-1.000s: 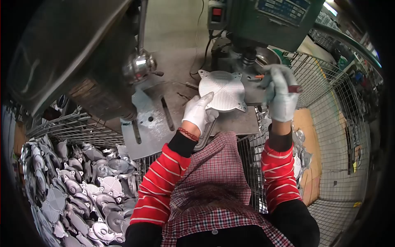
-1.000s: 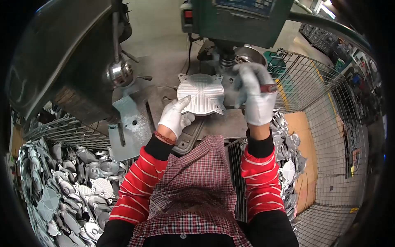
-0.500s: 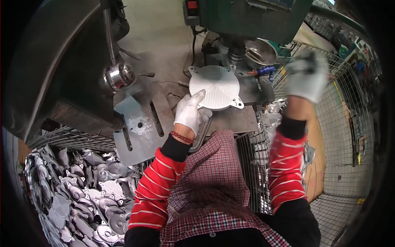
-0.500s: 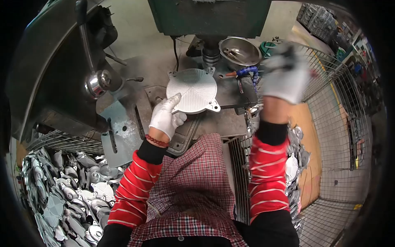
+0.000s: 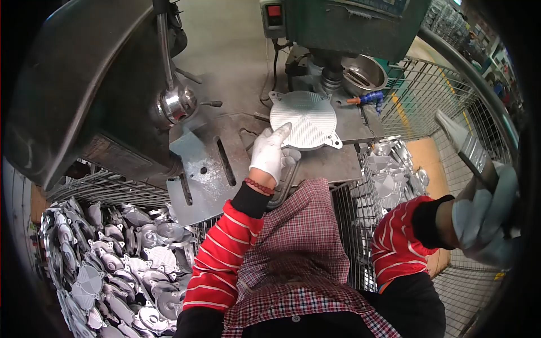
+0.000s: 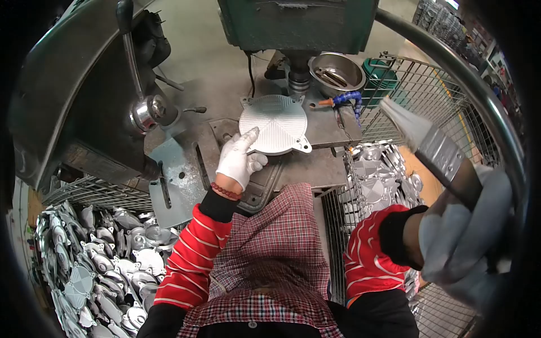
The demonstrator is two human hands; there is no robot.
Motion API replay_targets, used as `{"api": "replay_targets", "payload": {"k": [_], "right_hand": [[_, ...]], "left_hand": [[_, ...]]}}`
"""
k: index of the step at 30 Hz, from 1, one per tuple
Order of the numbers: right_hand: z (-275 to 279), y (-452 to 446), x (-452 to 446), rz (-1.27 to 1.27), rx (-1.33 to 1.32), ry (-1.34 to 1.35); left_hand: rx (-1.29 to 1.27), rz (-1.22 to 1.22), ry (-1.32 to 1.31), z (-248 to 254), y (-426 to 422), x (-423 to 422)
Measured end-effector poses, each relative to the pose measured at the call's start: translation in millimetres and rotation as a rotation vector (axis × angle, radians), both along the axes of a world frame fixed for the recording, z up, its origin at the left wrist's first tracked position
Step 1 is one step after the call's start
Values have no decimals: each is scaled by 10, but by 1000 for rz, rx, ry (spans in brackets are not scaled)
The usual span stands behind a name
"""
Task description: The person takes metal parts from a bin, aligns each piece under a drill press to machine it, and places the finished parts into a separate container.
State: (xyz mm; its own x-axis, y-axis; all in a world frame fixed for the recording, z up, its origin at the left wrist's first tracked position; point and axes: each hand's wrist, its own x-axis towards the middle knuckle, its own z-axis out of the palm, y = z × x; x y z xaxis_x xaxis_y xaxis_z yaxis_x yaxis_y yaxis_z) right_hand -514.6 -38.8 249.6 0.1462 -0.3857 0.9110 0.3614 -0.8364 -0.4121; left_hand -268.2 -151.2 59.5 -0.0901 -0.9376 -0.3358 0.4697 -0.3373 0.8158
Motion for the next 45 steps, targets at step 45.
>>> {"api": "replay_targets", "payload": {"k": [45], "right_hand": [[-1432, -1147, 450, 8, 822, -800]], "left_hand": [[-86, -51, 9, -195, 233, 66]]}}
